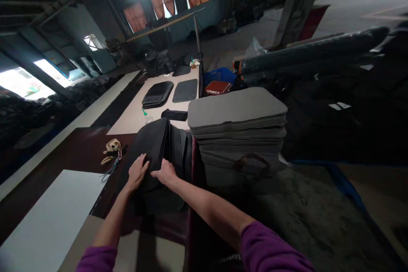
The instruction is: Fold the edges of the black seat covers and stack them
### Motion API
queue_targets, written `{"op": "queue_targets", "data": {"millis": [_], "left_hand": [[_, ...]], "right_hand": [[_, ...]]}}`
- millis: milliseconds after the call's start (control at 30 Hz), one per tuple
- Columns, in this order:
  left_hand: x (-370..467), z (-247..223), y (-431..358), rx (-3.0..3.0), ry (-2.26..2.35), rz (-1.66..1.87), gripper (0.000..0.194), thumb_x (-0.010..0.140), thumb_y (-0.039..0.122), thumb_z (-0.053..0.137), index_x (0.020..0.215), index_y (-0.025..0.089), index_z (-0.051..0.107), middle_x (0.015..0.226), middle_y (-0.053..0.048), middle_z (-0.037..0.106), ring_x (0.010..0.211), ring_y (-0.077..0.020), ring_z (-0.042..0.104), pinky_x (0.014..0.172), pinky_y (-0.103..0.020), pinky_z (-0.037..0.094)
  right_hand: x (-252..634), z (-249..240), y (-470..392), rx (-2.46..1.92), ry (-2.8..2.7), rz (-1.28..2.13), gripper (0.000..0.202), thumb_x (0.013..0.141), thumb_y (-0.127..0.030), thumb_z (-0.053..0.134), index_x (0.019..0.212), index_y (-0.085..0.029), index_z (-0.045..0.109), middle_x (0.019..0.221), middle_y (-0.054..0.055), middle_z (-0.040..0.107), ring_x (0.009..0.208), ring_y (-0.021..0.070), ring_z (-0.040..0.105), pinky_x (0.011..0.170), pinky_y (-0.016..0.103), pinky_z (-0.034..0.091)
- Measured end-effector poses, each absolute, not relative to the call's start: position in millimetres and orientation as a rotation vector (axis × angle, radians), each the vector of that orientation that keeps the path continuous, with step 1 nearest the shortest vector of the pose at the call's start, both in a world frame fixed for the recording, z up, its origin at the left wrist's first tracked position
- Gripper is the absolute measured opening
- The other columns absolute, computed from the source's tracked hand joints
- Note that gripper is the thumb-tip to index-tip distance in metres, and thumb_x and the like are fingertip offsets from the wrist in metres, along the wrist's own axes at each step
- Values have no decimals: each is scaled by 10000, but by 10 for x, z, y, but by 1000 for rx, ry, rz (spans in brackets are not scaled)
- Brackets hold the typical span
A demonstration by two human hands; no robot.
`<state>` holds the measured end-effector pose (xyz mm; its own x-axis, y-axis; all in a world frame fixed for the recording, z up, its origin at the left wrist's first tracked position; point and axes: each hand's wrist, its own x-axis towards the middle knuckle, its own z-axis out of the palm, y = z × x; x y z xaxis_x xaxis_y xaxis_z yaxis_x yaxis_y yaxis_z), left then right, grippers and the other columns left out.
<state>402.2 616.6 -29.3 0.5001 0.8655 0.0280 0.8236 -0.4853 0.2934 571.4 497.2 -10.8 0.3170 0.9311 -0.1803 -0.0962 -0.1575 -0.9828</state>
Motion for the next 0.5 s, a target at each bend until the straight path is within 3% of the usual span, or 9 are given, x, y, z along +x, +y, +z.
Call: {"op": "queue_targets", "data": {"millis": [100,200,400,500], "left_hand": [[3799,-45,6359,2456,1111,342,824,949,608,533,1616,218,249,1702,-142,261,1584,-274,228,1290,-486,222],[3648,170,6608,2483,999,322,950,858,626,667,1616,246,238,1695,-139,268,1582,-297,219,1297,-511,194],[3988,204,7188,2494,963,243,996,818,651,678,1604,193,274,1675,-168,309,1559,-329,270,1280,-507,232],[4367,149,7453,2557,1008,61,1057,771,675,693,1612,199,264,1682,-155,303,1557,-344,266,1270,-502,244]], "right_hand": [[5773,64,4720,-1293,-807,1203,516,575,-154,790,1084,-207,718,992,15,774,929,246,706,828,347,573],[5870,183,4317,-1120,-724,1372,529,610,-154,763,1136,-171,704,1016,42,778,880,238,717,779,339,581],[6005,243,3630,-1119,-640,1578,490,640,-188,785,1121,-160,697,922,40,770,759,219,713,668,305,562],[6034,199,3499,-1086,-598,1607,471,653,-198,768,1118,-160,706,925,44,765,799,230,720,689,306,562]]}}
